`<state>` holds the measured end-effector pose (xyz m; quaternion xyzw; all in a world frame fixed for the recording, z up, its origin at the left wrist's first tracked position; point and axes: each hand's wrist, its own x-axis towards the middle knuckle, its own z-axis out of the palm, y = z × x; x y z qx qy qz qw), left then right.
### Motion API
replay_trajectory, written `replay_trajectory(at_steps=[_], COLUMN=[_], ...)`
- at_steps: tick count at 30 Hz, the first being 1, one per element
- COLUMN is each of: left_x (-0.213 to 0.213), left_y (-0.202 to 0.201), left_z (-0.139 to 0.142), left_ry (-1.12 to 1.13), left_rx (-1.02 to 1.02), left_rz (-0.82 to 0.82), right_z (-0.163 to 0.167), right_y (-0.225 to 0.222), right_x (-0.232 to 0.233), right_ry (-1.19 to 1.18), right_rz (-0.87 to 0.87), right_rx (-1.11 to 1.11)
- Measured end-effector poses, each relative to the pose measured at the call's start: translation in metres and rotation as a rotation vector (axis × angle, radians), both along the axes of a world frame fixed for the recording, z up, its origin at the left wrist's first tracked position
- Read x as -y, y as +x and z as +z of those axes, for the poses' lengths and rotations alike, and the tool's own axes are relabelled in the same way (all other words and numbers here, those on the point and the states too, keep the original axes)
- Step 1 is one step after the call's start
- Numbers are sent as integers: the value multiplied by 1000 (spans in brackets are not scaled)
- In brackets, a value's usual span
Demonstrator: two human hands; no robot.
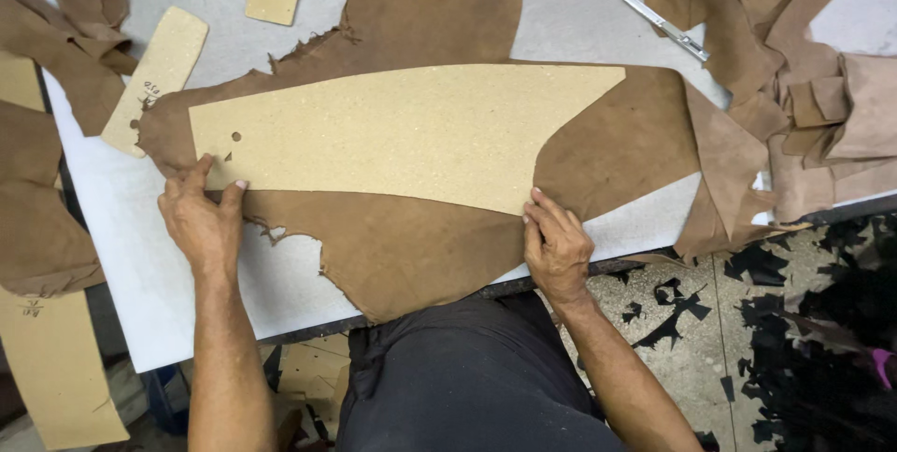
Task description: The person uses a utility knife to cut brown leather pieces on a white worktable. They place cardboard templates on the leather, trace around them, and cut out shapes. The person repeatedly repositions templates and cuts multiple pieces, then stacks the cut leather pieces on the table.
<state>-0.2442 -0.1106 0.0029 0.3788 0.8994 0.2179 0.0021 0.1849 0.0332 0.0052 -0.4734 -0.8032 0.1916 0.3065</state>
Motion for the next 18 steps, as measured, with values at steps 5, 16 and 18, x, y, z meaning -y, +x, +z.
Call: replay_trajectory(at_steps=[5, 16, 18], left_x=[1, 14, 11], left_y=[-15, -6, -2], left_z=[-2, 3, 6], left_ry=[225, 100, 131], left_rx=[367, 101, 209], left_rz=[126, -49, -5], right_z=[-2, -1, 0], right_y=[-1, 2, 5], right_x=[-1, -4, -3], right_ry=[11, -26, -50], right_rz=[9, 12, 5], right_rx=[16, -33, -49])
